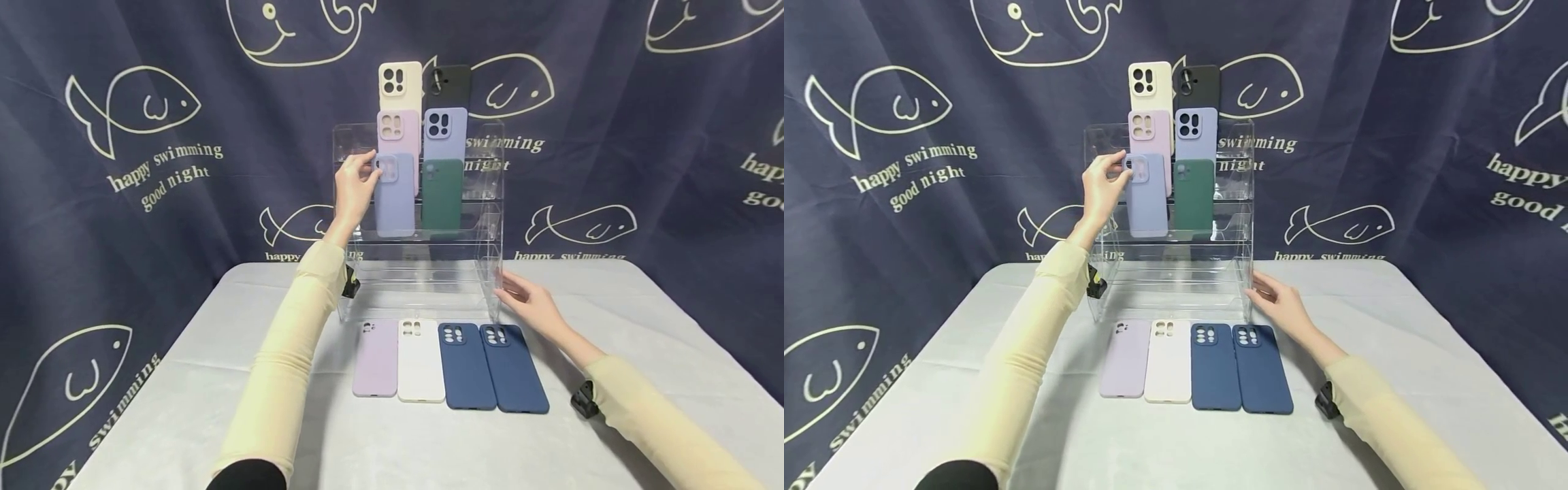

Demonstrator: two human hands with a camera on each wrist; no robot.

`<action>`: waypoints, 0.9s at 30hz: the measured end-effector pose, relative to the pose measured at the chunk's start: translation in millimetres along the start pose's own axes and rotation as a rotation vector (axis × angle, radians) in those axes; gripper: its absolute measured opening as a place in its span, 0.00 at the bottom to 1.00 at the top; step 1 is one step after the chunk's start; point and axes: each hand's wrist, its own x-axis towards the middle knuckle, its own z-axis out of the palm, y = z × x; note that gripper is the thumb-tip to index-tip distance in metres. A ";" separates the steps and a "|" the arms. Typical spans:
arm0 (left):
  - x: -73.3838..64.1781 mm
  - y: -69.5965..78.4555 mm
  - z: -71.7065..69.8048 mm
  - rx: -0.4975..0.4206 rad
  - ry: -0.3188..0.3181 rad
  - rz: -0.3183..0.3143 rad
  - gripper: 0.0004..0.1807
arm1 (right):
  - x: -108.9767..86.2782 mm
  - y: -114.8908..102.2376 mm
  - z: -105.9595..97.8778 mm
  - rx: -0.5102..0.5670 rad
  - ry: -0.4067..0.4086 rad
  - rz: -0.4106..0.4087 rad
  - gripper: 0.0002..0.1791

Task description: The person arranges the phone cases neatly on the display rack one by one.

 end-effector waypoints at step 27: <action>-37.3 -12.9 -21.8 -0.025 -0.147 0.001 0.23 | 0.2 -1.0 2.4 -0.045 -0.008 0.007 0.27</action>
